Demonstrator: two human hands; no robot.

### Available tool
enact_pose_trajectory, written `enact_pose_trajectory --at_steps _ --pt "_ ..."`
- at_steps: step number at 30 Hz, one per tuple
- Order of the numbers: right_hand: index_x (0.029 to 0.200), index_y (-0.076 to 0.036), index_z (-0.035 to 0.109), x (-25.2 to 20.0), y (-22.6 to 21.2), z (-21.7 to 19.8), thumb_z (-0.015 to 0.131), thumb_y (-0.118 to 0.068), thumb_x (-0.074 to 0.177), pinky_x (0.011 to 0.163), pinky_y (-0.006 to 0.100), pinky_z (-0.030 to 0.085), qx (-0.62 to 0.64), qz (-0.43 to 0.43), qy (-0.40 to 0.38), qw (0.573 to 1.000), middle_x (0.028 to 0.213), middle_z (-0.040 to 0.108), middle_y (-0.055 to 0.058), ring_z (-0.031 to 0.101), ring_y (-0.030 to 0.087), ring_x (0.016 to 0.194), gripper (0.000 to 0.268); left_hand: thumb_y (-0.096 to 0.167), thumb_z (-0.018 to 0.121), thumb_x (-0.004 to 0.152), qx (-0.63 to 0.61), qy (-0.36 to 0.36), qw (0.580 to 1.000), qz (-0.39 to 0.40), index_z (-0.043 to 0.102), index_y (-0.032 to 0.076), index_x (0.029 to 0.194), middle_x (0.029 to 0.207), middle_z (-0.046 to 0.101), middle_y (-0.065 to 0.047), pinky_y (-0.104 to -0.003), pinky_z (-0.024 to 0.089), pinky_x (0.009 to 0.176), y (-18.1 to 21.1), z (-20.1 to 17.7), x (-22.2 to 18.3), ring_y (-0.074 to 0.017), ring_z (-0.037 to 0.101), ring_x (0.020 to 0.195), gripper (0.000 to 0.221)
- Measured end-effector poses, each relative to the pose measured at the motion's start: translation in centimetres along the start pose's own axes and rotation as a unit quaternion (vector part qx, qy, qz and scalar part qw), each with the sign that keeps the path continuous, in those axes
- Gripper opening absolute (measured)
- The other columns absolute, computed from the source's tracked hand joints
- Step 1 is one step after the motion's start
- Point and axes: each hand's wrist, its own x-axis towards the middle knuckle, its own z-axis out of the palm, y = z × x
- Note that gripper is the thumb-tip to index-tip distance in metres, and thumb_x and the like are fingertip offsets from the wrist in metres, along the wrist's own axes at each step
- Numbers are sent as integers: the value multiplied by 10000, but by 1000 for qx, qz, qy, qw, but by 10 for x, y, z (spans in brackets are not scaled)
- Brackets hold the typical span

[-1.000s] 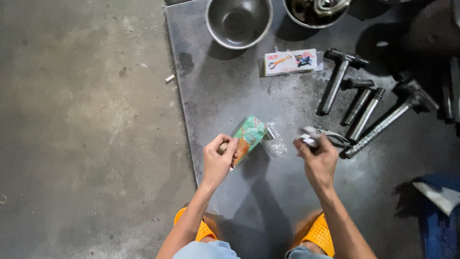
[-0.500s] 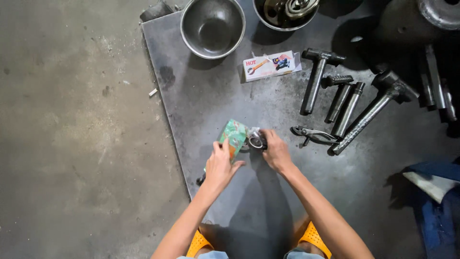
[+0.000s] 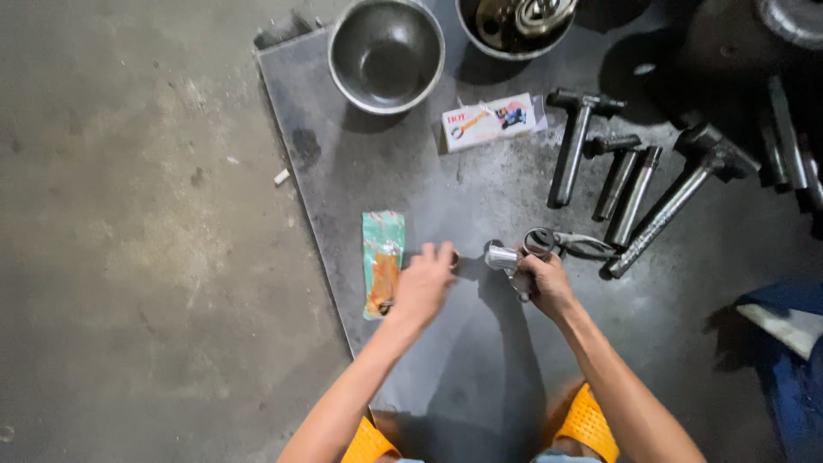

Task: Unpack motorcycle engine components from their boxes, clean them with a cloth, and inspect them using a vernier caliper.

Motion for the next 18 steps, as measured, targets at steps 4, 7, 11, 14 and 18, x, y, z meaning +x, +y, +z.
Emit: enact_pose_trajectory --at_steps 4,7,11,14,18 --pt "949 -13 690 11 -45 15 628 -47 826 428 291 358 -111 -42 22 993 696 593 29 482 114 493 141 146 772 811 90 -114 989 25 537 1 1275 1108 567 -217 -460 588 667 -15 63 19 -395 665 888 540" --pt "873 -23 691 5 -128 69 645 -82 851 443 296 374 -283 -94 35 954 667 597 22 499 106 510 77 48 736 804 120 -154 980 44 562 7 1204 1161 562 -214 -443 599 718 -25 70 24 -375 678 928 438" --pt "791 30 649 36 -227 168 675 -200 996 478 359 365 -523 -216 -16 824 615 530 77 446 125 538 310 86 776 819 -158 -127 979 -27 558 -12 1235 1147 535 -240 -517 523 767 -21 -9 36 -460 641 868 480" --pt "945 37 708 94 -246 244 736 -126 850 559 366 480 -550 -401 -61 730 711 653 152 607 192 615 191 41 724 790 -233 -78 968 -52 615 27 1190 1156 566 -181 -428 564 804 -38 -66 55 -359 684 934 415" --pt "901 43 736 182 -206 288 709 -94 819 658 435 568 -593 -409 -23 693 813 701 266 749 342 754 162 76 816 757 -234 15 969 -74 683 40 1105 1094 596 -162 -413 561 816 -56 -131 68 -345 671 956 374"
